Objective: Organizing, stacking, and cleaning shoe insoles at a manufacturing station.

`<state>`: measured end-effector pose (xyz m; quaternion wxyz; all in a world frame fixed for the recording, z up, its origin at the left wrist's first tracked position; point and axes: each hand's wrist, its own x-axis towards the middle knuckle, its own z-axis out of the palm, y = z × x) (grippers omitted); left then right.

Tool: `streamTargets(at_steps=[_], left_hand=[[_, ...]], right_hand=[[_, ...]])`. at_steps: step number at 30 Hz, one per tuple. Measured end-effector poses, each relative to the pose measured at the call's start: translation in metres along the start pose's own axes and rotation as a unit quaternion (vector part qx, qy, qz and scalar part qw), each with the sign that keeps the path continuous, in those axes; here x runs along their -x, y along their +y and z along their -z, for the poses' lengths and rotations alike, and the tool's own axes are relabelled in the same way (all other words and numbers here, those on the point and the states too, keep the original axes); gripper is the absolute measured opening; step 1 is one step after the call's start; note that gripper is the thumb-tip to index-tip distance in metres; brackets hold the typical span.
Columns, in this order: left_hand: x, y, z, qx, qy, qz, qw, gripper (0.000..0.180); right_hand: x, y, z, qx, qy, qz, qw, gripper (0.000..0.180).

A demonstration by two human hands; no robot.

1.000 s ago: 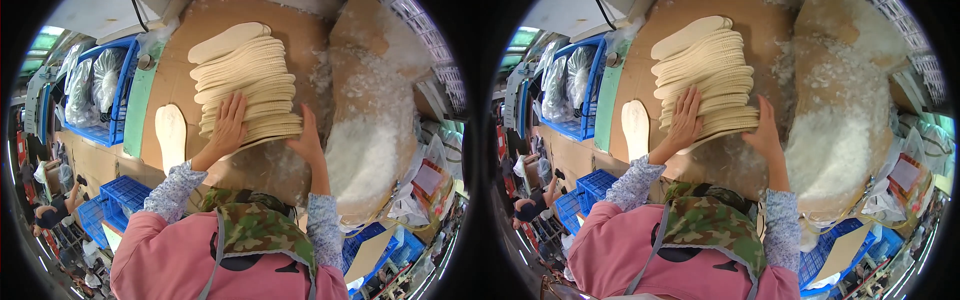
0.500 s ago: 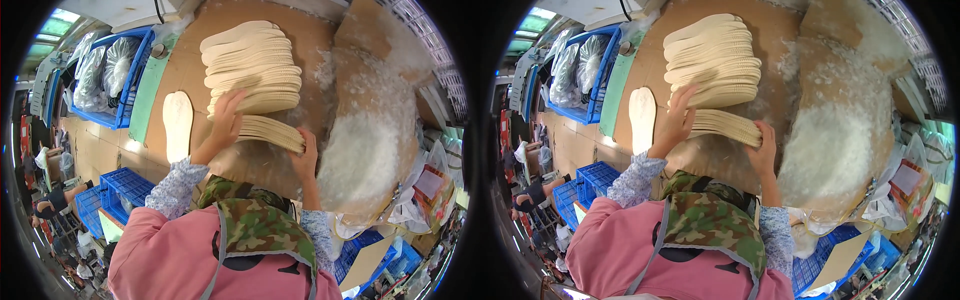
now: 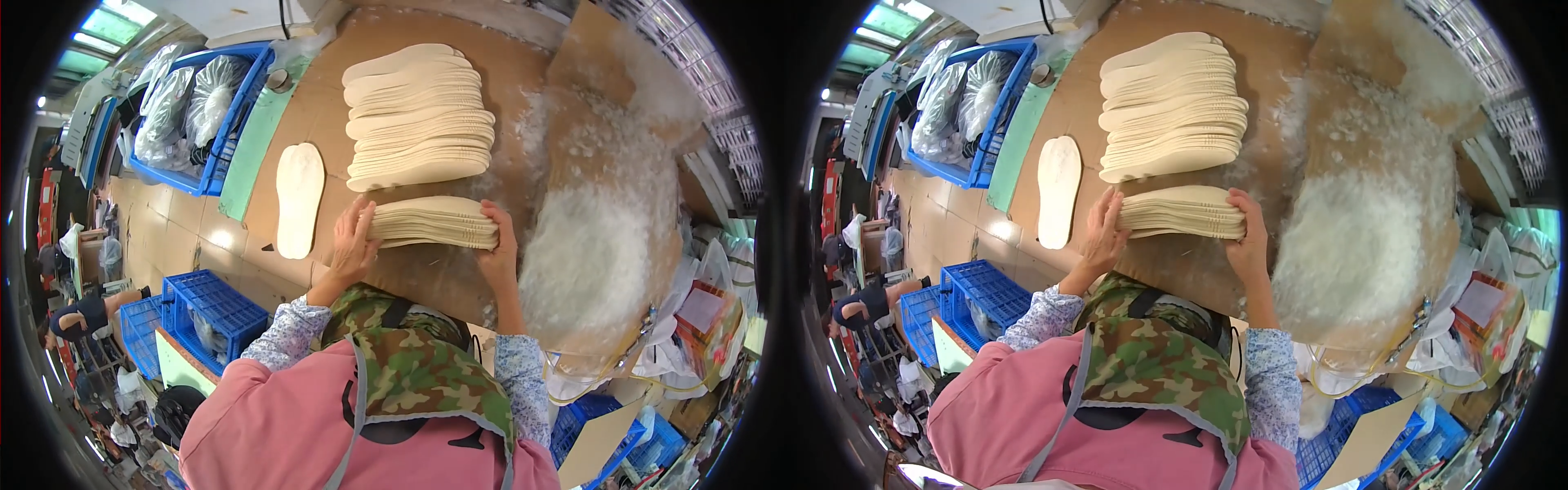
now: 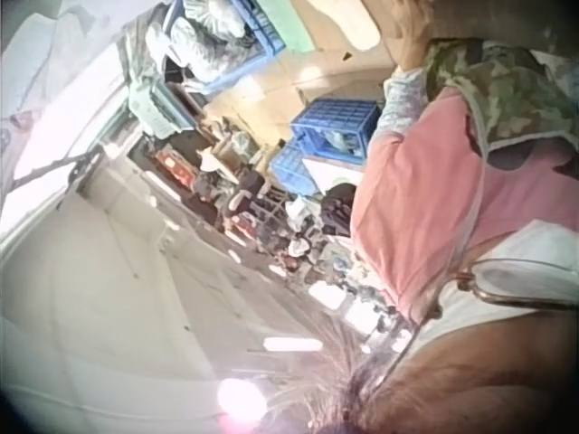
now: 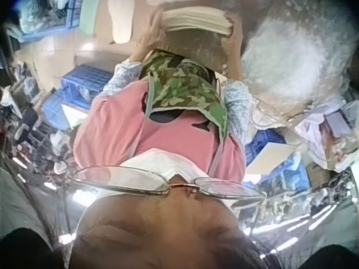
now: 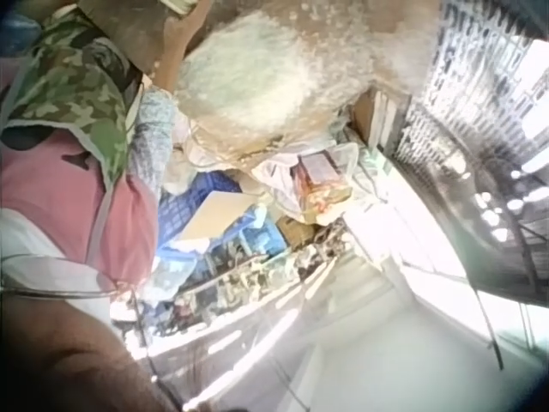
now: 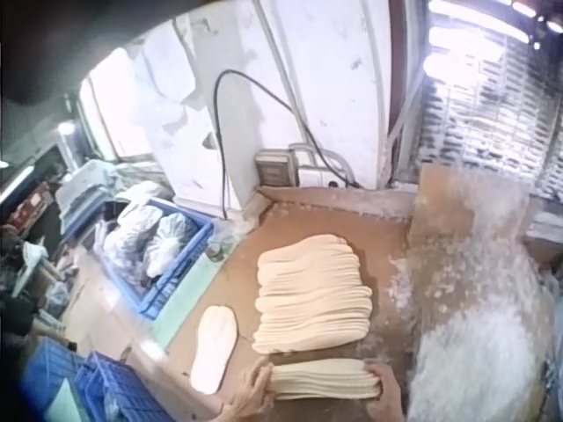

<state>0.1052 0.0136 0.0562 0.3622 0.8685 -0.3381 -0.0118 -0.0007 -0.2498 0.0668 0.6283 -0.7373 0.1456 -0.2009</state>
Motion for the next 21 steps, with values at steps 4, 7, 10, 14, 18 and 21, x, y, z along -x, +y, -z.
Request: streamTargets(at_steps=[4,7,10,14,18,21], left_hand=[[0.014,-0.003,-0.003,0.006,-0.001,0.002,1.0,0.063],[0.03,-0.007,-0.006,0.029,0.02,-0.029,0.999,0.059],[0.039,-0.003,-0.006,0.025,0.016,-0.025,0.999,0.054],[0.037,-0.003,0.002,0.133,0.018,0.054,0.989,0.046],[0.021,-0.009,0.006,0.176,0.036,0.127,0.976,0.043],[0.014,-0.008,0.011,0.271,-0.003,0.183,0.945,0.048]], right_hand=[[0.004,0.001,0.004,0.073,-0.01,0.078,0.994,0.051],[0.014,0.003,0.004,0.151,0.005,0.112,0.982,0.048],[0.022,0.009,0.006,0.202,0.018,0.118,0.972,0.046],[0.023,0.01,0.004,0.241,0.02,0.121,0.963,0.047],[0.018,0.003,0.005,0.277,0.013,0.093,0.956,0.053],[0.014,-0.002,0.008,0.301,-0.001,0.032,0.953,0.058]])
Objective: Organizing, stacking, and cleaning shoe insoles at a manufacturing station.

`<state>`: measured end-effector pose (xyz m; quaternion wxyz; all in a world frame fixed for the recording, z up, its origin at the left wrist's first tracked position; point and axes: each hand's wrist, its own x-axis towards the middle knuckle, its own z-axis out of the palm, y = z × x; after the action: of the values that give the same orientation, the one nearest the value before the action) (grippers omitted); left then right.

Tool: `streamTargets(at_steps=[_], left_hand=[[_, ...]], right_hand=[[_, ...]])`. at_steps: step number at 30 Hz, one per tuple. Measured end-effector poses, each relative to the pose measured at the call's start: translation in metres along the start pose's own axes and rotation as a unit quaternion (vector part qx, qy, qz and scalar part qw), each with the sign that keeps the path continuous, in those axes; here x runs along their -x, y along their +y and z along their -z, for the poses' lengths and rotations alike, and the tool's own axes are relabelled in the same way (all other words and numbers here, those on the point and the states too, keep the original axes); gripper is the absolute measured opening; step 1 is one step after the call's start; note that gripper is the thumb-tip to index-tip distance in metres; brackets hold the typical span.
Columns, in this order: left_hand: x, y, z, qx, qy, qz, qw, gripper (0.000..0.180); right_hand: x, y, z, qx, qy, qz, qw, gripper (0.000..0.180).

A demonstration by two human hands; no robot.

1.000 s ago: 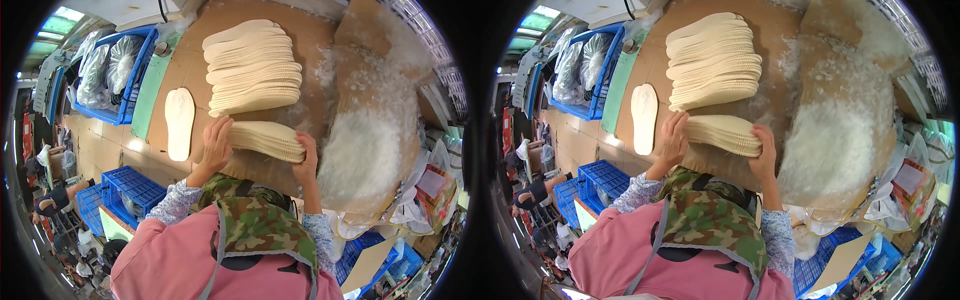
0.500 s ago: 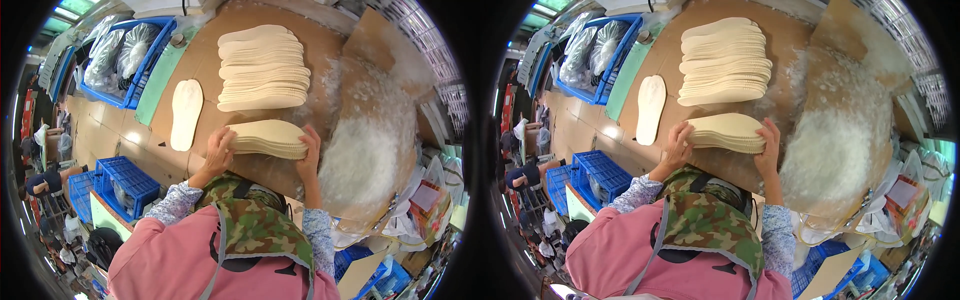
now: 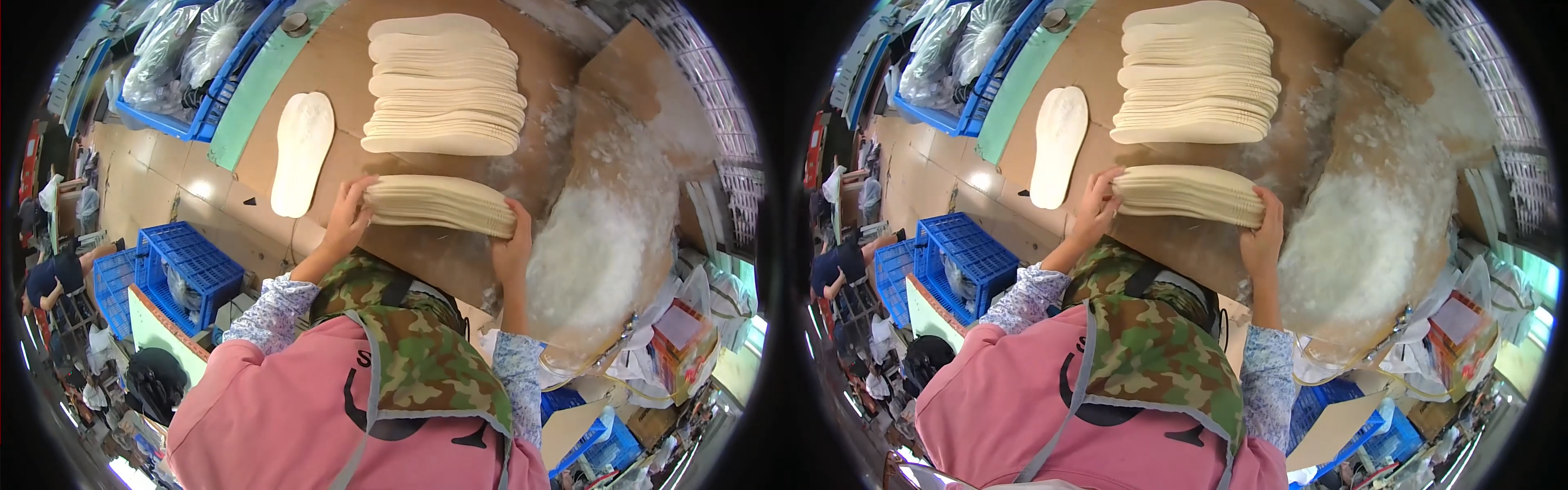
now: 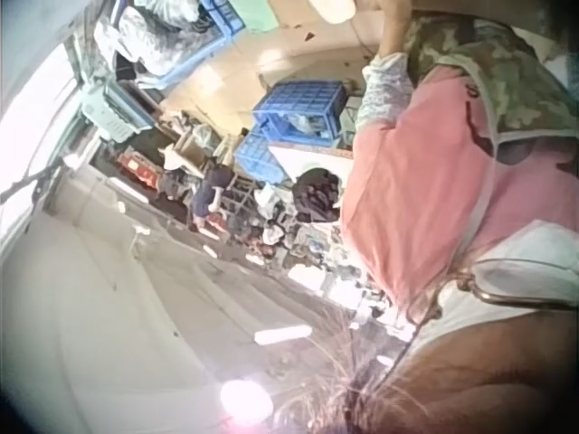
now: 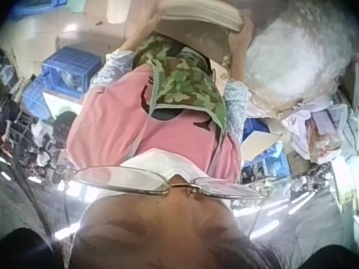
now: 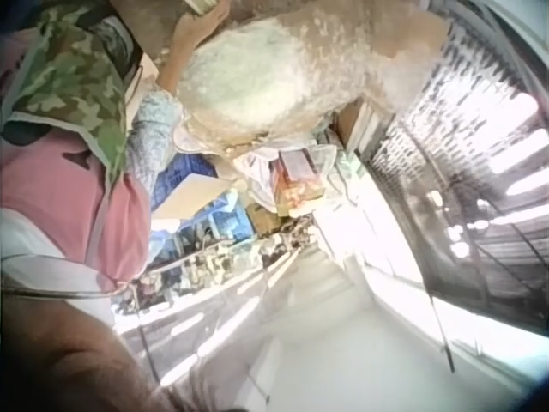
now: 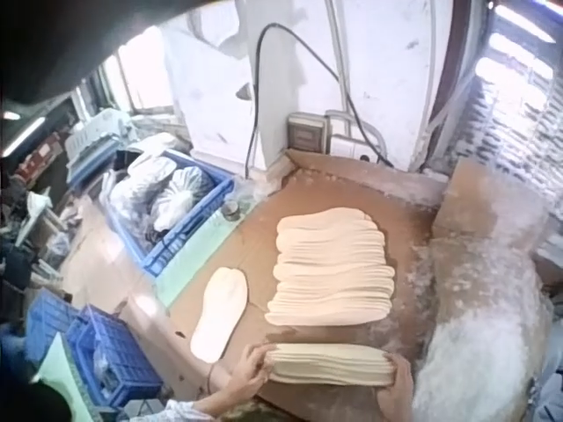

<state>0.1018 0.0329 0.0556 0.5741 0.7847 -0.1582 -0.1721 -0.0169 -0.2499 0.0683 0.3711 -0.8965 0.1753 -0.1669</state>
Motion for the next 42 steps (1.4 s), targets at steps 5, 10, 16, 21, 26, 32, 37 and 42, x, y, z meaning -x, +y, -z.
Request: streamTargets(at_steps=[5,10,16,21,26,32,37,42], left_hand=[[-0.013,-0.028,0.006,-0.012,-0.006,-0.011,1.0,0.058],[-0.021,-0.03,0.002,0.059,0.014,0.045,0.997,0.056],[-0.016,-0.038,-0.002,0.098,0.043,0.041,0.993,0.059],[0.002,-0.027,-0.01,0.105,0.066,0.046,0.991,0.067],[0.02,-0.038,-0.016,0.011,0.079,0.007,0.997,0.077],[0.027,-0.043,-0.016,-0.033,0.055,0.036,0.997,0.07],[0.023,-0.041,-0.012,0.005,0.051,0.056,0.997,0.068],[0.008,-0.038,-0.009,0.028,0.024,0.057,0.998,0.067]], right_hand=[[-0.017,-0.001,0.006,-0.161,-0.11,-0.11,0.975,0.061],[-0.022,-0.004,0.01,-0.23,-0.136,-0.192,0.944,0.063],[-0.023,0.001,0.01,-0.244,-0.127,-0.181,0.944,0.06],[-0.031,-0.006,0.014,-0.27,-0.127,-0.237,0.924,0.056],[-0.049,-0.008,0.016,-0.232,-0.148,-0.265,0.924,0.049],[-0.058,-0.005,0.014,-0.254,-0.148,-0.247,0.923,0.048],[-0.05,0.005,0.011,-0.263,-0.142,-0.221,0.928,0.048],[-0.044,0.0,0.016,-0.297,-0.14,-0.29,0.899,0.049]])
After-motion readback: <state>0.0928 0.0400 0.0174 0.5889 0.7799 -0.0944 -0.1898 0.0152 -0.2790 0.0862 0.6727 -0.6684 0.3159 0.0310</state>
